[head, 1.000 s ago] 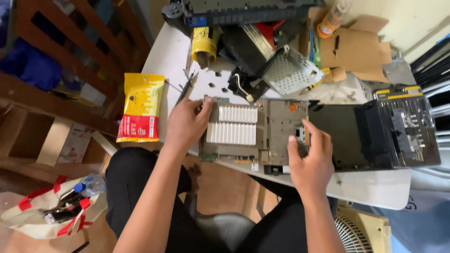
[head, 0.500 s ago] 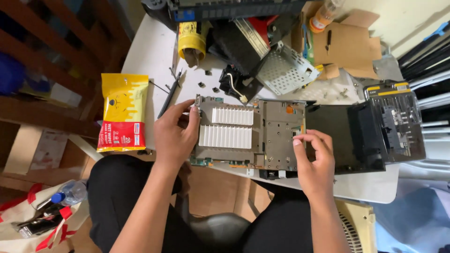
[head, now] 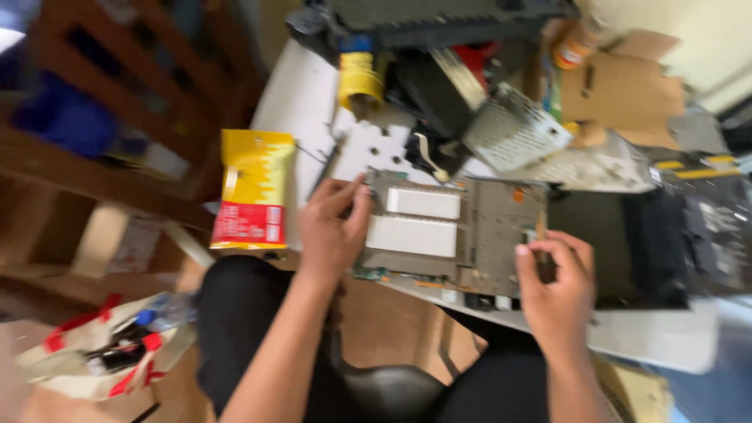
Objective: Disassembling, cleaning with a brush, and reassembling the internal components of a game console.
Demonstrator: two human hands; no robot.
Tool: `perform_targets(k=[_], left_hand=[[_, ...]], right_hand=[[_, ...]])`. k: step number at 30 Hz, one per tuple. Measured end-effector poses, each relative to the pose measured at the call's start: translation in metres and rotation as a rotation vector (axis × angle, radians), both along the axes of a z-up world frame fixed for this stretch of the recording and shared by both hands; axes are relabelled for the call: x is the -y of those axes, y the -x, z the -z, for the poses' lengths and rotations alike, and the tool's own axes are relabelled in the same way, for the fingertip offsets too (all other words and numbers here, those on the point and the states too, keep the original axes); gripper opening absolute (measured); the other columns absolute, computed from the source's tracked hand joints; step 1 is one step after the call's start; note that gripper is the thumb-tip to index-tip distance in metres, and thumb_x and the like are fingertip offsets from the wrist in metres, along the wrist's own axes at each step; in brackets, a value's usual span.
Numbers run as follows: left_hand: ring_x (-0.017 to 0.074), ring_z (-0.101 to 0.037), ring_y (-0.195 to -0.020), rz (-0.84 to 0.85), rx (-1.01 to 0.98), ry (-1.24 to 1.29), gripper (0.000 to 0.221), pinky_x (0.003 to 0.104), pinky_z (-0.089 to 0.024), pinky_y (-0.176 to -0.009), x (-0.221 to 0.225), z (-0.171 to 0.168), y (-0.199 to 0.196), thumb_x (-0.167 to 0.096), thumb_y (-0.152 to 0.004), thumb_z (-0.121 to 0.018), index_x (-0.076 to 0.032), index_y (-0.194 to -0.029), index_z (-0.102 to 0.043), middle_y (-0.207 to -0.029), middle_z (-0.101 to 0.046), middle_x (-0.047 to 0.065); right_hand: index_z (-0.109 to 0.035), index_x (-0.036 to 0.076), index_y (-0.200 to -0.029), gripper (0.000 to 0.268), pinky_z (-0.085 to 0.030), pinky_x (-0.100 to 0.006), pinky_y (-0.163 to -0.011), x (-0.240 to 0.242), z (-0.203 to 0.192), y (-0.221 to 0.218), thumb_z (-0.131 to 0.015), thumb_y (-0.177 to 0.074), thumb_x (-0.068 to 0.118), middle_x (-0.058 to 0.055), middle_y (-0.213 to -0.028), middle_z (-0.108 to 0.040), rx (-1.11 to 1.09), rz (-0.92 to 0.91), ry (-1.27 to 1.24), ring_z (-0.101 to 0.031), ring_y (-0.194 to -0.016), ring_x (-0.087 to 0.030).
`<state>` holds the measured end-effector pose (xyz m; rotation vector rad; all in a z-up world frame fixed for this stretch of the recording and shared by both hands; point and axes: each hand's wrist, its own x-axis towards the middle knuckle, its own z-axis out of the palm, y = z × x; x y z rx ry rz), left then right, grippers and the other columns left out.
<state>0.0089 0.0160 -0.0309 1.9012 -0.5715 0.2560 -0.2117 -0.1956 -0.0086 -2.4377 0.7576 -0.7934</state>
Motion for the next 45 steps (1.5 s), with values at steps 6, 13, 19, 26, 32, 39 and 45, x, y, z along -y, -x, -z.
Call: perform_targets(k=[6,13,19,26,32,39,45], left_hand=[[0.0111,-0.065,-0.064,0.039,-0.119,0.060,0.029,0.027,-0.051,-0.057,0.000,-0.012,0.005,-0.021,-0.097,-0.064,-0.004,-0.116,-0.078,-0.092,-0.069,0.000],[0.0112,-0.059,-0.070,0.182,-0.076,0.143,0.019,0.026,-0.050,-0.066,-0.005,-0.016,0.006,-0.016,-0.099,-0.066,-0.014,-0.112,-0.080,-0.106,-0.066,0.003],[0.0106,-0.040,-0.060,0.210,-0.038,0.083,0.020,0.025,-0.038,-0.059,-0.004,-0.023,0.006,-0.019,-0.101,-0.065,-0.012,-0.104,-0.083,-0.103,-0.067,0.005],[0.0088,-0.047,-0.053,0.225,-0.050,0.103,0.021,0.023,-0.039,-0.049,-0.004,-0.023,0.005,-0.017,-0.100,-0.063,-0.007,-0.098,-0.081,-0.101,-0.066,0.008],[0.0123,-0.051,-0.053,0.197,-0.034,0.125,0.019,0.027,-0.043,-0.052,-0.005,-0.025,0.004,-0.018,-0.098,-0.067,-0.003,-0.090,-0.075,-0.100,-0.067,0.008],[0.0112,-0.055,-0.057,0.179,-0.068,0.112,0.018,0.024,-0.046,-0.054,-0.006,-0.025,0.007,-0.017,-0.097,-0.066,-0.004,-0.090,-0.074,-0.099,-0.067,0.006],[0.0134,-0.060,-0.064,0.165,-0.045,0.126,0.018,0.025,-0.049,-0.056,-0.004,-0.024,0.006,-0.017,-0.098,-0.065,-0.003,-0.090,-0.074,-0.098,-0.067,0.006]], right_hand=[[-0.071,0.010,-0.097,0.011,-0.047,-0.039,-0.089,-0.002,-0.013,0.001,-0.071,-0.100,0.020,-0.012,-0.127,-0.057,-0.154,0.081,-0.144,-0.060,-0.121,-0.024],[-0.071,0.007,-0.104,0.010,-0.044,-0.041,-0.109,-0.017,-0.033,-0.016,-0.074,-0.096,0.013,-0.016,-0.121,-0.059,0.010,-0.006,0.115,-0.059,-0.119,-0.030],[-0.072,0.015,-0.117,0.039,-0.043,-0.046,-0.105,-0.052,-0.050,-0.046,-0.078,-0.084,0.037,-0.009,-0.128,-0.061,-0.086,-0.319,0.056,-0.059,-0.122,-0.028],[-0.067,0.016,-0.133,0.043,-0.040,-0.045,-0.102,-0.051,-0.037,-0.049,-0.066,-0.096,0.037,-0.002,-0.131,-0.062,-0.175,-0.370,0.120,-0.059,-0.120,-0.024],[-0.065,0.018,-0.136,0.044,-0.041,-0.043,-0.098,-0.052,-0.037,-0.052,-0.059,-0.099,0.041,-0.001,-0.132,-0.061,-0.234,-0.367,0.179,-0.057,-0.120,-0.025],[-0.065,0.020,-0.136,0.049,-0.041,-0.044,-0.099,-0.049,-0.033,-0.051,-0.060,-0.095,0.046,0.001,-0.131,-0.061,-0.254,-0.340,0.148,-0.057,-0.123,-0.023],[-0.068,0.022,-0.133,0.046,-0.040,-0.044,-0.099,-0.049,-0.032,-0.052,-0.065,-0.093,0.045,0.001,-0.131,-0.063,-0.223,-0.321,0.070,-0.057,-0.124,-0.023]])
